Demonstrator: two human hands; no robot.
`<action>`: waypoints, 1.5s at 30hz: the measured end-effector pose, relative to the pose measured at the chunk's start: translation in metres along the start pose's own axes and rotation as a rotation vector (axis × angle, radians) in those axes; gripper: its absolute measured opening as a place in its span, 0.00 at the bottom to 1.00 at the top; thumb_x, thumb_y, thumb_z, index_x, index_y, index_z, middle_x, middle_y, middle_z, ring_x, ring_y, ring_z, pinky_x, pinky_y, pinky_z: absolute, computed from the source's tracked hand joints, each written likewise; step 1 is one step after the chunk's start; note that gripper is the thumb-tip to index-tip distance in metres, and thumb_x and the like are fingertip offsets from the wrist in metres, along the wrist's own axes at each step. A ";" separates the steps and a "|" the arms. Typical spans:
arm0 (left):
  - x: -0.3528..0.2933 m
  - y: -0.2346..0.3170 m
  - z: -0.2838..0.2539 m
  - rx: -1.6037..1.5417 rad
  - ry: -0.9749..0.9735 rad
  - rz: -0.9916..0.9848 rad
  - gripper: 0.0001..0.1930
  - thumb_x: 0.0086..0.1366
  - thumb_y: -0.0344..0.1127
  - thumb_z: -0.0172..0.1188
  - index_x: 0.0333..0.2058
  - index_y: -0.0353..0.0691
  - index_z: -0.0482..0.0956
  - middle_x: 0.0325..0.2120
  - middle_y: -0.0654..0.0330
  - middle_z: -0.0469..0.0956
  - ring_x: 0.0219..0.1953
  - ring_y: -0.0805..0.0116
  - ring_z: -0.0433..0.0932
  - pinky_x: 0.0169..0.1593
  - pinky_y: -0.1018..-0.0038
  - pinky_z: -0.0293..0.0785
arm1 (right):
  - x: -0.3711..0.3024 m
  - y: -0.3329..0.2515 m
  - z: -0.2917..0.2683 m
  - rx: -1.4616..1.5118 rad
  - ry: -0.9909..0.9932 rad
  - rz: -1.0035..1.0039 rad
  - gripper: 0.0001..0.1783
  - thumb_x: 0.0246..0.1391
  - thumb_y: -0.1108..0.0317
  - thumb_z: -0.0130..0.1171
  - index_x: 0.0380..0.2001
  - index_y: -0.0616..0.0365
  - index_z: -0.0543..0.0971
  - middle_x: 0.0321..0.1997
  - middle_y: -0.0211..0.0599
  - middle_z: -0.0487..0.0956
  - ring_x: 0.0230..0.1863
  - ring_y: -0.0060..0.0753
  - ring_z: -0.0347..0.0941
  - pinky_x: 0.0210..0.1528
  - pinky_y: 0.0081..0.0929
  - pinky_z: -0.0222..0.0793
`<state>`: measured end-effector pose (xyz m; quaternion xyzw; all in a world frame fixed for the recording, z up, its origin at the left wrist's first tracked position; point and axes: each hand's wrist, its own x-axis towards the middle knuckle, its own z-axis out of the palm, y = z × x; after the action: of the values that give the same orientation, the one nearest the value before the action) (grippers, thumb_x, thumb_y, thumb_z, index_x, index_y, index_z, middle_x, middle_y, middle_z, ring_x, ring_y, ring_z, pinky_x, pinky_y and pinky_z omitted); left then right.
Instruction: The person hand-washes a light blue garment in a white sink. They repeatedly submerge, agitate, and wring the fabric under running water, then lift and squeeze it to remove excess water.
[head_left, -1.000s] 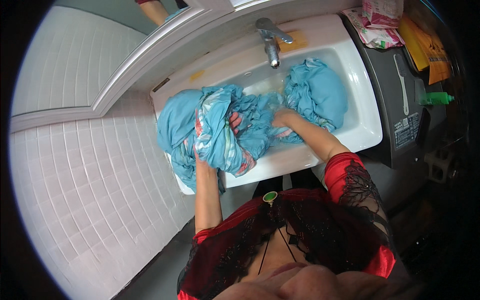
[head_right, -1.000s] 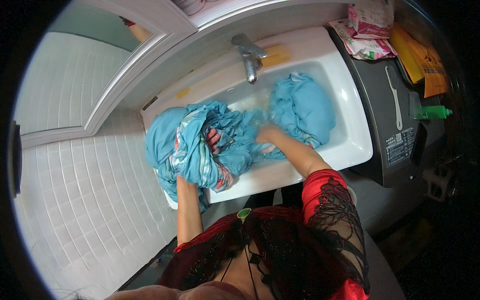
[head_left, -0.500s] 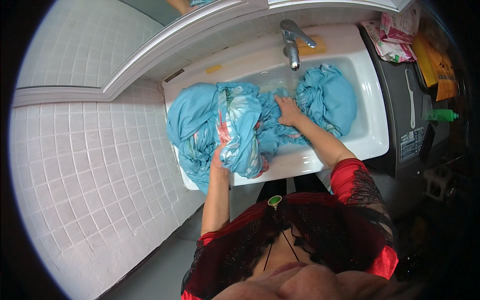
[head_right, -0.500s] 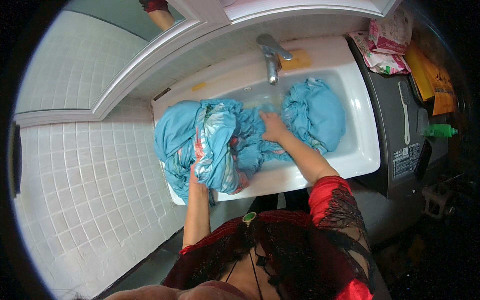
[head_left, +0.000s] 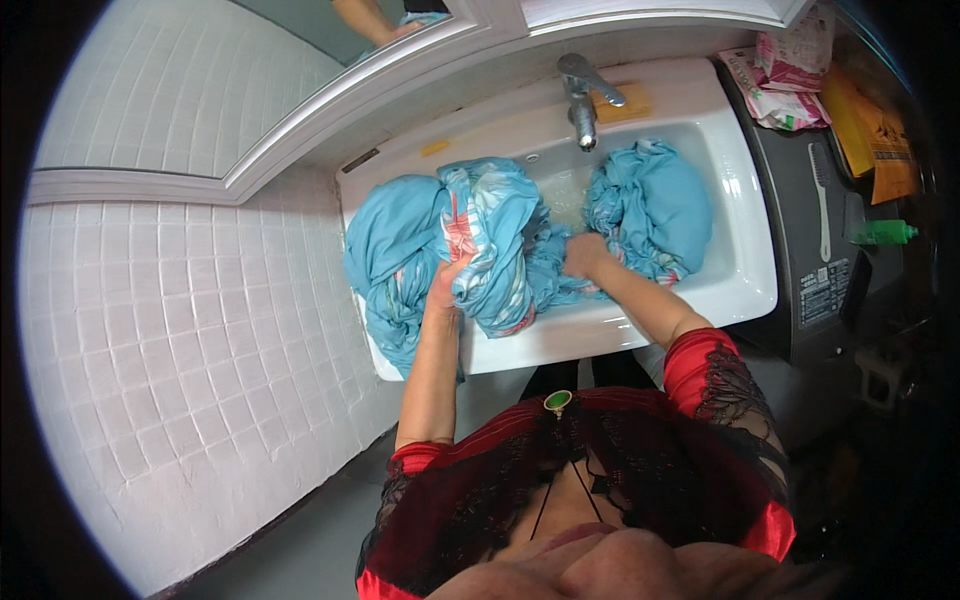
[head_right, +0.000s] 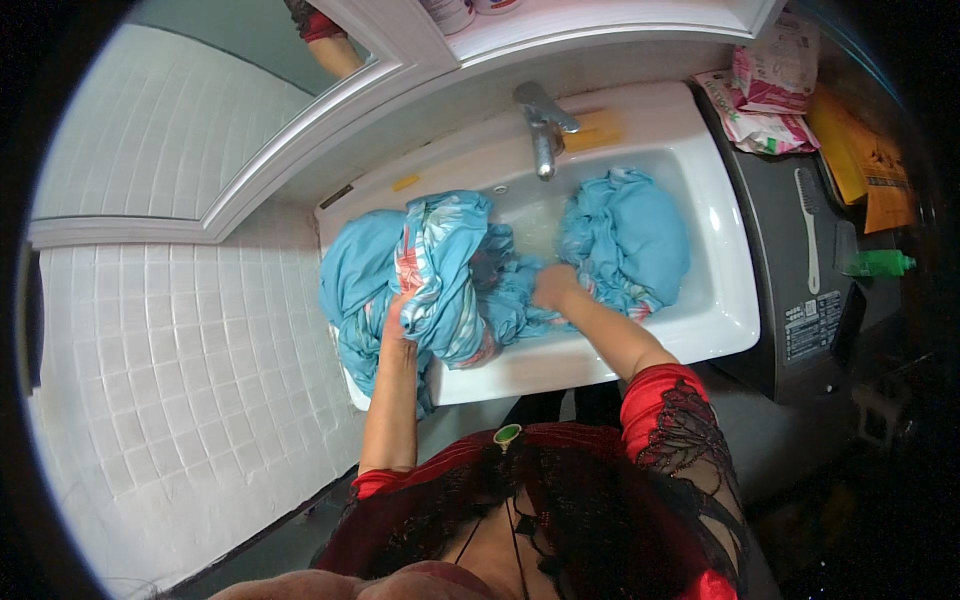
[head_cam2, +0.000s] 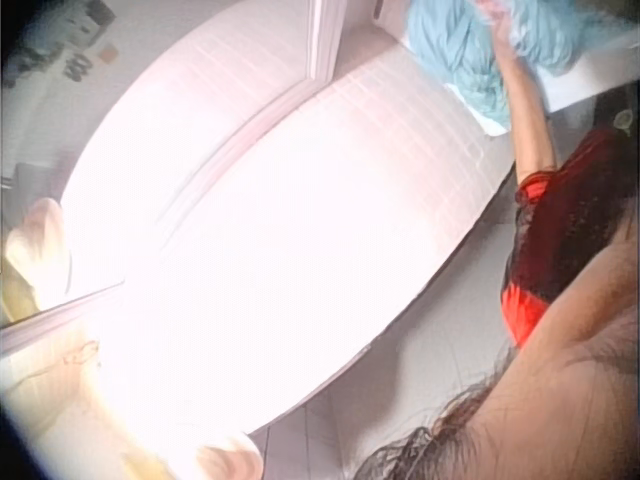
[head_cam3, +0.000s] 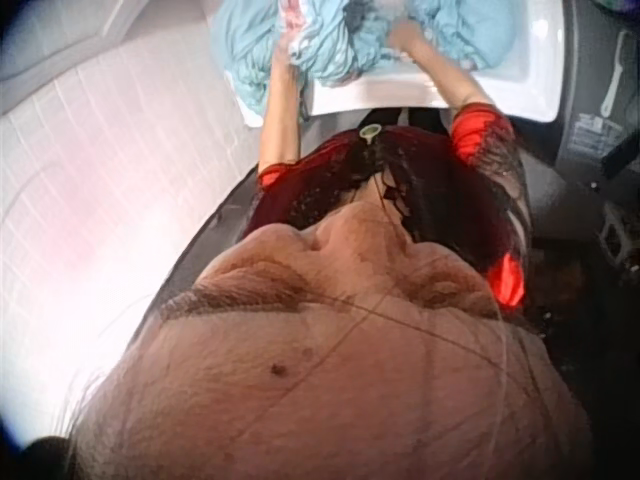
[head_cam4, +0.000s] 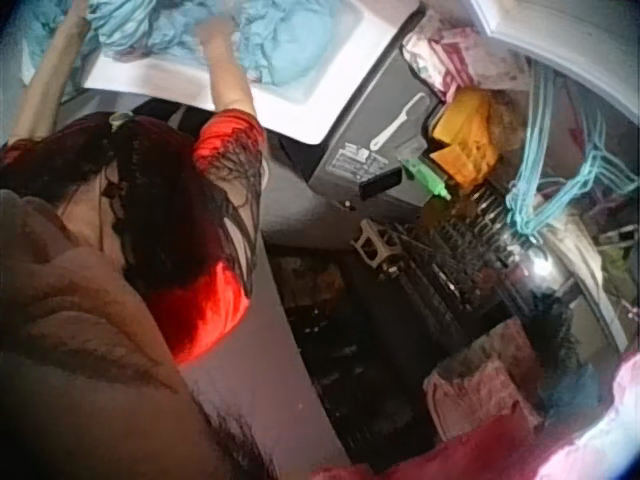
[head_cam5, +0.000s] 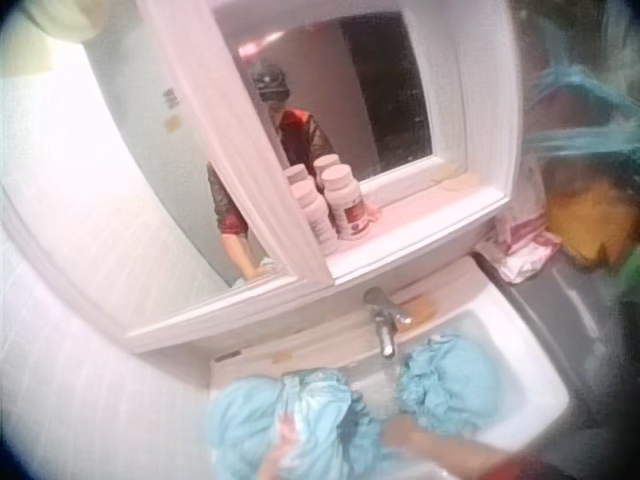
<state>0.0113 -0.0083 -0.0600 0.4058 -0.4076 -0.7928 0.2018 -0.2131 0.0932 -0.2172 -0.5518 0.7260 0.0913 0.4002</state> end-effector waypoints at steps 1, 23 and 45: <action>0.003 -0.003 0.002 0.018 -0.036 0.013 0.22 0.57 0.34 0.58 0.51 0.34 0.73 0.41 0.61 0.77 0.40 0.71 0.76 0.43 0.76 0.70 | -0.004 -0.001 0.003 0.052 0.156 -0.005 0.29 0.39 0.58 0.59 0.47 0.60 0.78 0.52 0.51 0.76 0.54 0.49 0.72 0.53 0.42 0.69; 0.030 -0.110 0.018 -0.248 -0.093 -0.060 0.25 0.61 0.37 0.56 0.56 0.32 0.68 0.45 0.56 0.76 0.45 0.66 0.76 0.53 0.69 0.70 | 0.019 0.041 0.029 1.196 0.514 -0.296 0.24 0.43 0.64 0.57 0.45 0.63 0.76 0.46 0.44 0.79 0.48 0.43 0.74 0.52 0.35 0.67; -0.010 -0.107 0.065 0.430 -0.409 0.015 0.25 0.56 0.37 0.59 0.51 0.28 0.69 0.44 0.54 0.75 0.45 0.66 0.72 0.54 0.71 0.66 | 0.055 0.021 -0.055 1.437 0.149 -0.051 0.49 0.34 0.44 0.72 0.51 0.74 0.71 0.45 0.50 0.79 0.45 0.51 0.76 0.52 0.44 0.70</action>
<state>-0.0345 0.0924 -0.1203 0.2680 -0.6012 -0.7522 0.0306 -0.2613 0.0295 -0.2250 -0.1738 0.6189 -0.4556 0.6157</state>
